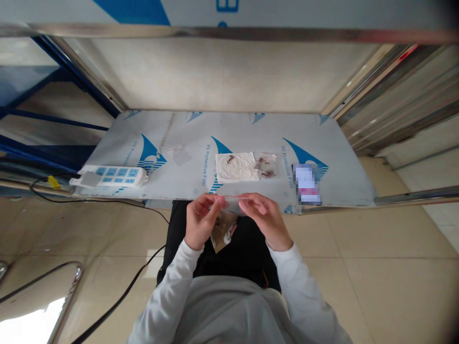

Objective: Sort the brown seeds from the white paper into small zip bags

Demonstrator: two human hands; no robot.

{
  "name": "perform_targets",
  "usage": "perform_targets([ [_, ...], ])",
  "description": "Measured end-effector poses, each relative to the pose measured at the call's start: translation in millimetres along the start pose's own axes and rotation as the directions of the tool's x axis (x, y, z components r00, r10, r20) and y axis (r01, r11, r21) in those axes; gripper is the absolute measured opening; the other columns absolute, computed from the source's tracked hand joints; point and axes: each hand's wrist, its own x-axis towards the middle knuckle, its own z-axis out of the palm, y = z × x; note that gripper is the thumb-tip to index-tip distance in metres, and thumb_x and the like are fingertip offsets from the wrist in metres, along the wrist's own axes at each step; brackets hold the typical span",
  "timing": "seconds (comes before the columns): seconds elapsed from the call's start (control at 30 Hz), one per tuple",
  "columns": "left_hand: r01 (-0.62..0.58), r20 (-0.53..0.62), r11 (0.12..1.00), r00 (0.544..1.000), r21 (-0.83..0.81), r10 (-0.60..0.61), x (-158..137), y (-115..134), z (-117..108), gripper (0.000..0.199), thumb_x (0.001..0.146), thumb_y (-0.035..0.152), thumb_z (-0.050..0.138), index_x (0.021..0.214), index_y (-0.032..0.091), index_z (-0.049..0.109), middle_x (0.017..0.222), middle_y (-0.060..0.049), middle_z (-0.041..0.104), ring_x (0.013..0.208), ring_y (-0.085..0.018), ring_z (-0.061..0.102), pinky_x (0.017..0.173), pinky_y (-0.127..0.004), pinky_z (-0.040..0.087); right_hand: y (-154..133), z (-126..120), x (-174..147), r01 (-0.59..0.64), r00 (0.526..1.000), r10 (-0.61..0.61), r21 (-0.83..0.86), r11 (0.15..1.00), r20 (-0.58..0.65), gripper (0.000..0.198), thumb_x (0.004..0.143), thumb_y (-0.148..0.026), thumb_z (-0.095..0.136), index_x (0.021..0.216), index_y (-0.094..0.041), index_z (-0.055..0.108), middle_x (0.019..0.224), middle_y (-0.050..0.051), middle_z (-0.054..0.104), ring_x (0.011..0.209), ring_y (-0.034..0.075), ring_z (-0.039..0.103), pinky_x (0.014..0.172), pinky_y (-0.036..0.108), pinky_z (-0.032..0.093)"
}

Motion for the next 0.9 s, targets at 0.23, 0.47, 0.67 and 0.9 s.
perform_targets([
  [0.23,0.024,0.066,1.0,0.998,-0.009,-0.023,0.1,2.7,0.7,0.022,0.074,0.034,0.071,0.077,0.013,0.067,0.073,-0.005,0.068,0.07,-0.015,0.062,0.069,-0.025,0.05,6.5,1.2,-0.6,0.017,0.999,-0.018,-0.027,0.999,-0.037,0.022,0.072,-0.039,0.073,0.077,-0.018,0.069,0.076,0.003,0.071,0.071,0.016,0.063,0.065,0.026,0.05],
  [0.47,0.046,0.107,0.999,0.993,-0.004,-0.045,-0.2,1.0,3.2,0.018,0.073,0.031,0.073,0.073,0.013,0.068,0.074,-0.006,0.069,0.069,-0.015,0.062,0.068,-0.025,0.05,-0.5,-1.5,-0.3,0.011,0.999,-0.011,-0.012,1.0,0.031,0.021,0.072,-0.037,0.074,0.081,-0.019,0.069,0.083,0.004,0.071,0.079,0.018,0.065,0.072,0.028,0.051],
  [0.67,0.034,0.076,0.999,0.997,-0.024,-0.032,-1.6,-0.5,3.1,0.018,0.072,0.03,0.074,0.074,0.014,0.067,0.073,-0.005,0.068,0.068,-0.014,0.062,0.067,-0.024,0.049,3.1,-0.3,-2.0,0.032,0.998,-0.033,-0.032,0.999,-0.044,0.022,0.074,-0.039,0.072,0.076,-0.018,0.068,0.075,0.003,0.069,0.071,0.016,0.063,0.067,0.027,0.05],
  [0.9,0.039,0.175,0.997,0.983,0.062,-0.049,0.2,2.0,4.7,0.015,0.073,0.029,0.073,0.077,0.014,0.072,0.077,-0.007,0.072,0.072,-0.018,0.065,0.07,-0.027,0.051,2.8,0.4,-3.2,0.023,1.0,-0.023,-0.007,1.0,-0.001,0.018,0.071,-0.035,0.074,0.075,-0.019,0.068,0.075,0.002,0.069,0.073,0.017,0.063,0.069,0.028,0.05],
])
